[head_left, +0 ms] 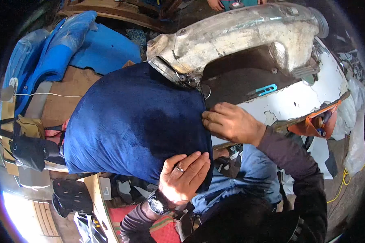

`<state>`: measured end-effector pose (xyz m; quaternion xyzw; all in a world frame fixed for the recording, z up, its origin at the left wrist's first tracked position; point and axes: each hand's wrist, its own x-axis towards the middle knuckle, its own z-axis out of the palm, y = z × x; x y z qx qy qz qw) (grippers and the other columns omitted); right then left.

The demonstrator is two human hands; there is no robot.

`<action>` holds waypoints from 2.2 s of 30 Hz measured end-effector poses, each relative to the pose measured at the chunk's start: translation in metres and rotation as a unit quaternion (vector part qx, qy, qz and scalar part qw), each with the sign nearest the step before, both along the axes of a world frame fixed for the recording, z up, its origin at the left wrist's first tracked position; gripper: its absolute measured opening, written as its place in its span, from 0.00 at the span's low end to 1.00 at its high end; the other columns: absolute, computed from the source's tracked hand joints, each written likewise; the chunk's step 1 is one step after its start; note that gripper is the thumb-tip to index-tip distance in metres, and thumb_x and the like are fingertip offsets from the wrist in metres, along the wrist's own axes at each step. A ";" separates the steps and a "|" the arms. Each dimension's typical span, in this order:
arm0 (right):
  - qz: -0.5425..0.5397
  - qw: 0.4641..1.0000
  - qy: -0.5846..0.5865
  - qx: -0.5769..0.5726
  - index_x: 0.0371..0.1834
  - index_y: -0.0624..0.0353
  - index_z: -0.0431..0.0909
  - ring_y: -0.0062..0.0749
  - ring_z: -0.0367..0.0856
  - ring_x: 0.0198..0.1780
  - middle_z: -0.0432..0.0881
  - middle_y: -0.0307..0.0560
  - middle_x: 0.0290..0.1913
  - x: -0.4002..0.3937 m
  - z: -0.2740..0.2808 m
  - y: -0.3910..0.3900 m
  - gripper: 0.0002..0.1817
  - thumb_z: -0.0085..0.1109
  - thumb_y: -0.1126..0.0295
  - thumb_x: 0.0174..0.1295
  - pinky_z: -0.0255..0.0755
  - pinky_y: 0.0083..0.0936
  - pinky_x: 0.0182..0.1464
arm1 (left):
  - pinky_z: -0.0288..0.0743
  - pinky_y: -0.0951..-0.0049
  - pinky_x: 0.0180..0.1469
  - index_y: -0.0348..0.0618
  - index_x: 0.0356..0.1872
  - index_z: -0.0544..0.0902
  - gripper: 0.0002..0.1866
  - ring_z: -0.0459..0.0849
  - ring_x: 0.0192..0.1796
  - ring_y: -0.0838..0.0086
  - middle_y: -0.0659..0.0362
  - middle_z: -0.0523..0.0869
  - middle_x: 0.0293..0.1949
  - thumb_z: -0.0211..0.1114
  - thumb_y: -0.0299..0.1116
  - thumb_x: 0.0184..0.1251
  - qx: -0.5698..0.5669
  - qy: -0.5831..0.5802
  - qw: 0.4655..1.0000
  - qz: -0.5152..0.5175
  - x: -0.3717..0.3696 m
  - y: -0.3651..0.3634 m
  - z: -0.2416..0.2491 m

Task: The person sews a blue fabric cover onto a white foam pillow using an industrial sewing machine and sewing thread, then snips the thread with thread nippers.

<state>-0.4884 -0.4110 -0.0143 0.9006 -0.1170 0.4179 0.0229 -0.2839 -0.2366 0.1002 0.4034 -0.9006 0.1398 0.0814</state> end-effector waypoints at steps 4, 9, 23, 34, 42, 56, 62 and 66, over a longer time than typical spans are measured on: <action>0.010 1.000 0.009 0.003 0.50 0.61 0.90 0.36 0.86 0.59 0.90 0.47 0.59 0.003 -0.003 0.001 0.15 0.66 0.66 0.64 0.84 0.37 0.62 | 0.77 0.59 0.70 0.45 0.55 0.95 0.22 0.91 0.66 0.70 0.60 0.95 0.64 0.69 0.35 0.59 0.007 0.011 1.000 0.002 -0.001 0.001 0.000; 0.016 0.999 0.005 0.031 0.48 0.62 0.89 0.43 0.88 0.63 0.90 0.51 0.59 0.002 0.000 0.004 0.14 0.67 0.66 0.62 0.84 0.40 0.68 | 0.77 0.59 0.70 0.45 0.55 0.95 0.21 0.90 0.67 0.69 0.60 0.94 0.64 0.69 0.35 0.60 0.017 0.008 1.000 0.005 -0.002 0.001 0.004; 0.075 0.977 0.086 0.179 0.51 0.63 0.86 0.53 0.90 0.57 0.86 0.56 0.54 -0.003 0.021 0.000 0.15 0.70 0.72 0.61 0.86 0.44 0.64 | 0.79 0.49 0.74 0.35 0.57 0.91 0.18 0.88 0.68 0.49 0.46 0.93 0.60 0.74 0.39 0.77 0.177 -0.029 0.984 0.007 0.032 -0.141 0.074; 0.060 0.968 0.166 0.176 0.49 0.62 0.89 0.50 0.90 0.65 0.88 0.54 0.57 -0.013 0.019 -0.001 0.13 0.68 0.71 0.61 0.84 0.41 0.71 | 0.82 0.54 0.59 0.35 0.44 0.91 0.13 0.88 0.53 0.51 0.43 0.89 0.43 0.72 0.36 0.70 0.179 0.017 0.983 0.042 0.020 -0.143 0.007; 0.060 0.965 0.183 0.180 0.43 0.60 0.86 0.47 0.89 0.67 0.86 0.51 0.54 -0.007 0.022 -0.001 0.10 0.69 0.70 0.60 0.84 0.41 0.74 | 0.76 0.52 0.71 0.26 0.53 0.92 0.20 0.87 0.63 0.51 0.40 0.93 0.56 0.70 0.37 0.73 0.204 -0.113 0.972 -0.003 0.020 -0.153 0.004; 0.057 0.960 0.195 0.190 0.45 0.60 0.86 0.50 0.89 0.67 0.86 0.53 0.55 -0.007 0.023 -0.001 0.11 0.69 0.70 0.60 0.84 0.41 0.73 | 0.76 0.54 0.73 0.29 0.51 0.91 0.18 0.91 0.63 0.52 0.40 0.94 0.53 0.70 0.38 0.74 0.228 -0.051 0.972 0.018 0.026 -0.156 -0.002; 0.059 0.960 0.187 0.200 0.45 0.60 0.85 0.50 0.89 0.67 0.86 0.55 0.56 -0.005 0.024 -0.004 0.12 0.69 0.70 0.60 0.85 0.40 0.71 | 0.76 0.53 0.73 0.30 0.52 0.92 0.19 0.92 0.62 0.51 0.41 0.94 0.53 0.69 0.38 0.74 0.235 -0.058 0.970 0.011 0.028 -0.160 0.000; 0.056 0.959 0.187 0.204 0.45 0.60 0.85 0.49 0.90 0.66 0.86 0.54 0.55 -0.004 0.025 -0.005 0.11 0.69 0.70 0.61 0.86 0.40 0.69 | 0.76 0.54 0.73 0.31 0.50 0.92 0.18 0.92 0.62 0.53 0.42 0.94 0.52 0.69 0.38 0.73 0.228 -0.065 0.971 0.013 0.028 -0.162 0.002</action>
